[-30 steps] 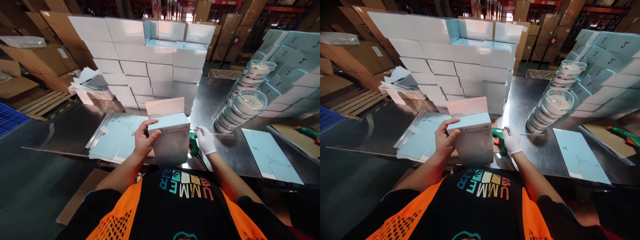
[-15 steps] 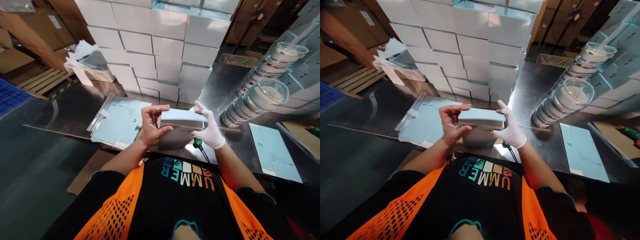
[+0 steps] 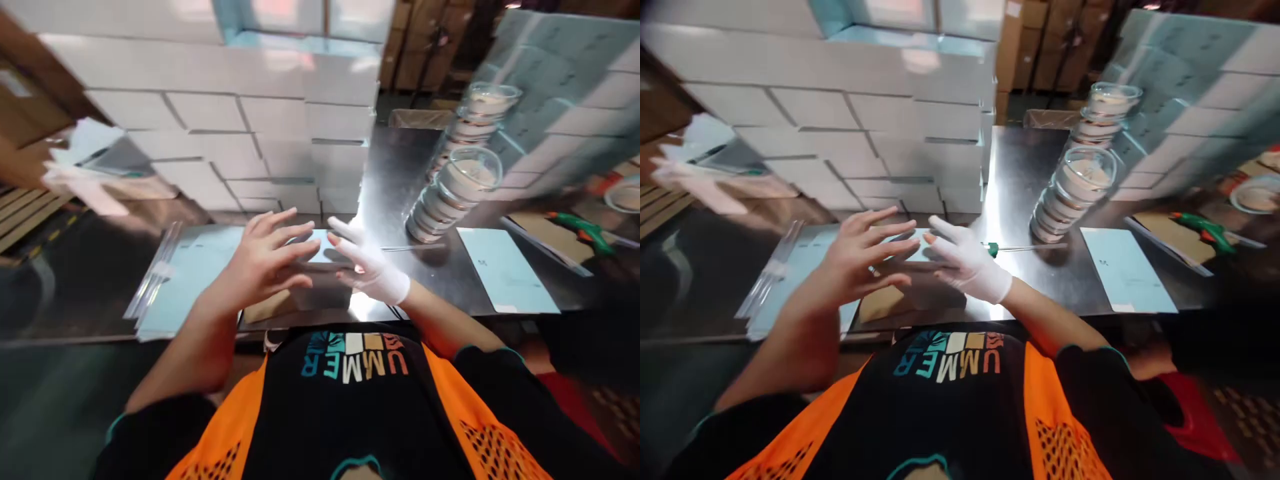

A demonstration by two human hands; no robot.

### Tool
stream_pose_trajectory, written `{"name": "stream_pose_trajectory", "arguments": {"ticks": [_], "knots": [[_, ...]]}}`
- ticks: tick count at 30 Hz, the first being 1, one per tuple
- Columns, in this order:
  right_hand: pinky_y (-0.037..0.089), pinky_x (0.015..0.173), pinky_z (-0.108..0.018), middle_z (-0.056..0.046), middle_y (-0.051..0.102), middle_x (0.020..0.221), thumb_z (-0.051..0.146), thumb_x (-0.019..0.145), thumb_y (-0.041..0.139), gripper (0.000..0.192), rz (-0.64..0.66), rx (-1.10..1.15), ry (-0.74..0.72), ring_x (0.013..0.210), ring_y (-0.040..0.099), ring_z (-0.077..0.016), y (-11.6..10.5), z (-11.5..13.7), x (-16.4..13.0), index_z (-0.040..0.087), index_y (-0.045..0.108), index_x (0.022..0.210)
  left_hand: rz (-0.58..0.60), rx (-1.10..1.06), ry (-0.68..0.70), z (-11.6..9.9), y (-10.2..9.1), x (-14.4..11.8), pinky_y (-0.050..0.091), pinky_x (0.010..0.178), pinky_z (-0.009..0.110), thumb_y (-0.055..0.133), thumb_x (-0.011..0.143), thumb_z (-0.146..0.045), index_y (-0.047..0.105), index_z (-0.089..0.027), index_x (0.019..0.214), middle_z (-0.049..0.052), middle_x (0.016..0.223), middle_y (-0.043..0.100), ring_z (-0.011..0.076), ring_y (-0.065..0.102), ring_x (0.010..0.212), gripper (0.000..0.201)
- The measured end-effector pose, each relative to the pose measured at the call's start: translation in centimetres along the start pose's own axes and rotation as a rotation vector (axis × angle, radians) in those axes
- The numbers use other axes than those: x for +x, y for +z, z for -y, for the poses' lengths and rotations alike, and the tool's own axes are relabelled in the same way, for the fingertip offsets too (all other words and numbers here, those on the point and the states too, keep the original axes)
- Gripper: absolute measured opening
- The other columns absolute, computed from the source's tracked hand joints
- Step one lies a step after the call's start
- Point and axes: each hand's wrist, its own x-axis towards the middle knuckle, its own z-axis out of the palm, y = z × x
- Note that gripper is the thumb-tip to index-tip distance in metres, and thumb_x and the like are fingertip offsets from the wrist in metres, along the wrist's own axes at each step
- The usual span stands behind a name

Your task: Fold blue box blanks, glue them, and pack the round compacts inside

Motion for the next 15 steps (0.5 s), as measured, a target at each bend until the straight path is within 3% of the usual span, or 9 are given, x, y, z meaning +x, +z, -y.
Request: {"name": "stream_pose_trajectory", "arguments": {"ticks": [3,5,8,9,10,11,13,15], "knots": [[0.04,0.139,-0.052,-0.008,0.042,0.185,0.058,0.093,0.084,0.087,0.158,-0.076,-0.051,0.172,0.04,-0.0335,-1.4,0.2,1.6,0.03,0.055,0.17,0.148,0.0,-0.107,-1.1,-1.7,1.3,0.047,0.125,0.068,0.103,0.07,-0.058,0.083,-0.035,0.133,0.012,0.137,0.081,0.0445,0.075,0.129,0.07],[0.037,0.141,-0.051,-0.009,0.039,0.186,0.056,0.093,0.086,0.091,0.091,-0.219,0.002,0.172,0.038,-0.0334,-5.1,-0.8,2.0,0.028,0.051,0.173,0.072,-0.009,-0.186,-1.1,-2.7,1.7,0.049,0.125,0.066,0.105,0.063,-0.055,0.082,-0.034,0.134,0.01,0.133,0.082,0.0425,0.076,0.121,0.078],[0.015,0.143,-0.066,-0.018,0.034,0.187,0.043,0.094,0.087,0.082,-0.331,-0.663,0.222,0.175,0.026,-0.0412,-13.5,-3.6,0.8,0.019,0.055,0.166,-0.427,0.013,-0.295,-0.1,-3.8,1.1,0.046,0.133,0.064,0.107,0.057,-0.055,0.066,-0.035,0.155,0.004,0.157,0.069,0.0401,0.067,0.142,0.108],[0.005,0.141,-0.073,-0.024,0.026,0.188,0.04,0.094,0.088,0.083,-0.485,-0.829,0.346,0.176,0.017,-0.0461,-16.4,-4.7,0.2,0.012,0.054,0.165,-0.59,-0.027,-0.334,0.4,-3.8,0.7,0.042,0.137,0.062,0.106,0.06,-0.054,0.058,-0.038,0.162,0.0,0.167,0.062,0.0379,0.06,0.153,0.114],[0.002,0.137,-0.078,-0.031,0.024,0.187,0.039,0.093,0.089,0.081,-0.544,-0.946,0.5,0.174,0.015,-0.0507,-18.9,-5.9,-0.5,0.006,0.057,0.16,-0.723,-0.103,-0.372,0.9,-3.6,0.2,0.039,0.14,0.06,0.106,0.062,-0.051,0.053,-0.041,0.164,-0.004,0.171,0.058,0.0354,0.055,0.159,0.116],[0.011,0.136,-0.077,-0.035,0.031,0.183,0.035,0.097,0.085,0.07,-0.51,-1.01,0.631,0.172,0.02,-0.0507,-21.0,-7.0,-1.0,0.003,0.061,0.154,-0.804,-0.206,-0.414,1.5,-3.1,-0.3,0.04,0.14,0.058,0.106,0.063,-0.049,0.053,-0.043,0.162,-0.007,0.169,0.059,0.0334,0.053,0.161,0.113],[0.036,0.128,-0.063,-0.036,0.053,0.168,0.027,0.105,0.073,0.048,-0.395,-1.092,0.781,0.16,0.043,-0.0444,-23.9,-8.7,-1.5,0.001,0.066,0.144,-0.863,-0.429,-0.522,2.7,-1.6,-1.2,0.053,0.129,0.055,0.106,0.061,-0.045,0.061,-0.039,0.147,-0.005,0.151,0.071,0.0315,0.064,0.148,0.098],[0.049,0.113,-0.048,-0.031,0.069,0.149,0.02,0.108,0.064,0.034,-0.318,-1.14,0.805,0.14,0.062,-0.0366,-25.1,-9.6,-1.2,0.003,0.07,0.137,-0.905,-0.569,-0.627,3.8,0.2,-2.1,0.067,0.101,0.047,0.107,0.055,-0.043,0.063,-0.034,0.134,-0.002,0.132,0.076,0.0282,0.073,0.124,0.091]]}}
